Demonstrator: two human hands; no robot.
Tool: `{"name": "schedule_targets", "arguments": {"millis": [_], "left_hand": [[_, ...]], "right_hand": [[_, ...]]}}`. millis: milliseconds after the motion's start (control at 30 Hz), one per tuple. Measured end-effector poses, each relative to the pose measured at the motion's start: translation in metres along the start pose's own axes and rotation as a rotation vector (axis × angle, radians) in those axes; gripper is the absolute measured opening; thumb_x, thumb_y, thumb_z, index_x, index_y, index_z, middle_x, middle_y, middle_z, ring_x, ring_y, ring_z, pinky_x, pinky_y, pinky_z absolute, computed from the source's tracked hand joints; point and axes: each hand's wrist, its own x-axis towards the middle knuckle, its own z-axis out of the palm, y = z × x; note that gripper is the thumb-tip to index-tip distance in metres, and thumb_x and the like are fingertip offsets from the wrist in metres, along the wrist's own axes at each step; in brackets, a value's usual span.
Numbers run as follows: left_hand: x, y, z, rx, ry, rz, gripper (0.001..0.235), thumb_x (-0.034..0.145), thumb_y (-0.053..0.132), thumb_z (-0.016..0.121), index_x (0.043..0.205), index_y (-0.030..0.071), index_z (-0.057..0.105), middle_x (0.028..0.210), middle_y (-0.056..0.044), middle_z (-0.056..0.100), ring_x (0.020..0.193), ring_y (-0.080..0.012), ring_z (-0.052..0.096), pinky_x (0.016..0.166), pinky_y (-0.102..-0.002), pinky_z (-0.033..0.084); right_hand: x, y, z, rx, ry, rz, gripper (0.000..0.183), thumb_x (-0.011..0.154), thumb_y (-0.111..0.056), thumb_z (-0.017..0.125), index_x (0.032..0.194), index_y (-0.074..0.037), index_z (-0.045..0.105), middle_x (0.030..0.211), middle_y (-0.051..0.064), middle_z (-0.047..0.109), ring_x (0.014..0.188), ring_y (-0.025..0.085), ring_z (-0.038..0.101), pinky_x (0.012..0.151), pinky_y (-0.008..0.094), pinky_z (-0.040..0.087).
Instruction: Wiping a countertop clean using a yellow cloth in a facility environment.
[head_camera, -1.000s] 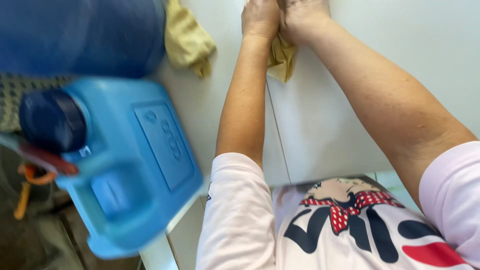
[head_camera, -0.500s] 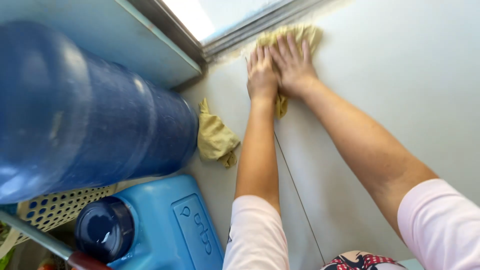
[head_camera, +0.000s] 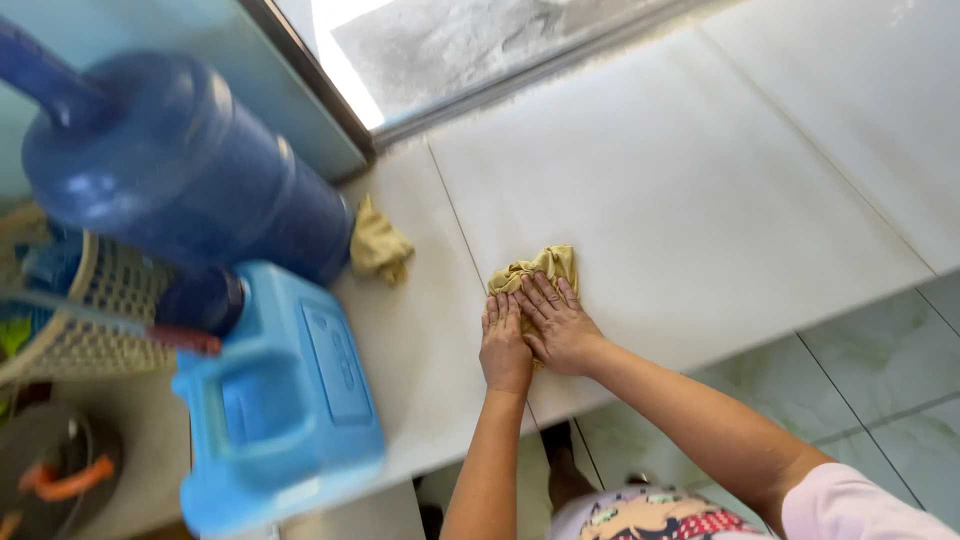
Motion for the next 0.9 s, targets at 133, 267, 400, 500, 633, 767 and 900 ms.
{"name": "schedule_targets", "arguments": {"millis": [133,267,400,500,633,767,900], "left_hand": [[-0.103,0.033,-0.037,0.031,-0.058,-0.001,0.063,0.086,0.002,0.06,0.148,-0.001,0.049,0.154,-0.019,0.05,0.148,-0.0331,0.041,0.122,-0.044,0.029],[-0.141,0.043,-0.073,0.031,-0.173,-0.044,0.062,0.088,0.008,0.061,0.148,-0.003,0.047,0.15,-0.021,0.052,0.147,-0.033,0.042,0.121,-0.045,0.03],[-0.125,0.025,-0.041,0.153,-0.161,-0.08,0.055,0.093,0.006,0.054,0.148,-0.005,0.048,0.154,-0.024,0.05,0.148,-0.0336,0.043,0.123,-0.045,0.031],[-0.084,0.007,-0.023,0.254,-0.101,-0.076,0.058,0.092,0.011,0.053,0.146,-0.009,0.047,0.153,-0.027,0.048,0.147,-0.04,0.04,0.121,-0.05,0.029],[-0.002,-0.044,-0.003,0.191,-0.065,-0.086,0.056,0.095,0.011,0.051,0.149,-0.004,0.048,0.156,-0.024,0.047,0.149,-0.0396,0.039,0.123,-0.051,0.029],[0.097,-0.099,0.009,0.158,-0.017,-0.112,0.059,0.091,0.012,0.053,0.149,0.001,0.049,0.156,-0.019,0.047,0.148,-0.0367,0.04,0.123,-0.05,0.03],[0.203,-0.161,0.037,0.169,-0.013,-0.137,0.054,0.096,0.012,0.051,0.149,0.005,0.051,0.158,-0.015,0.047,0.15,-0.0349,0.041,0.124,-0.049,0.032]], "right_hand": [[-0.097,-0.044,-0.007,0.131,-0.038,-0.109,0.077,0.099,-0.047,0.037,0.159,-0.003,0.019,0.169,0.019,0.008,0.156,0.034,-0.003,0.122,0.053,-0.006],[-0.125,-0.07,-0.012,0.069,-0.127,-0.162,0.077,0.099,-0.045,0.041,0.159,-0.002,0.019,0.168,0.021,0.009,0.156,0.037,-0.003,0.121,0.057,-0.007],[-0.097,-0.069,-0.007,0.017,-0.164,-0.158,0.075,0.099,-0.042,0.04,0.159,-0.003,0.018,0.168,0.021,0.009,0.156,0.038,-0.004,0.119,0.061,-0.007],[-0.057,-0.055,0.007,-0.045,-0.17,-0.167,0.078,0.096,-0.037,0.042,0.163,-0.004,0.017,0.171,0.02,0.009,0.158,0.036,-0.002,0.121,0.058,-0.005],[0.034,-0.034,0.031,0.134,-0.045,-0.157,0.076,0.097,-0.037,0.039,0.162,-0.003,0.017,0.171,0.02,0.008,0.157,0.034,-0.004,0.121,0.058,-0.005],[0.142,-0.016,0.035,0.177,-0.037,-0.095,0.072,0.103,-0.038,0.032,0.166,-0.007,0.016,0.175,0.015,0.007,0.162,0.031,-0.004,0.125,0.057,-0.006],[0.255,0.003,0.038,0.187,-0.079,-0.04,0.07,0.105,-0.042,0.026,0.165,-0.009,0.015,0.173,0.014,0.006,0.16,0.031,-0.004,0.123,0.058,-0.007]]}}
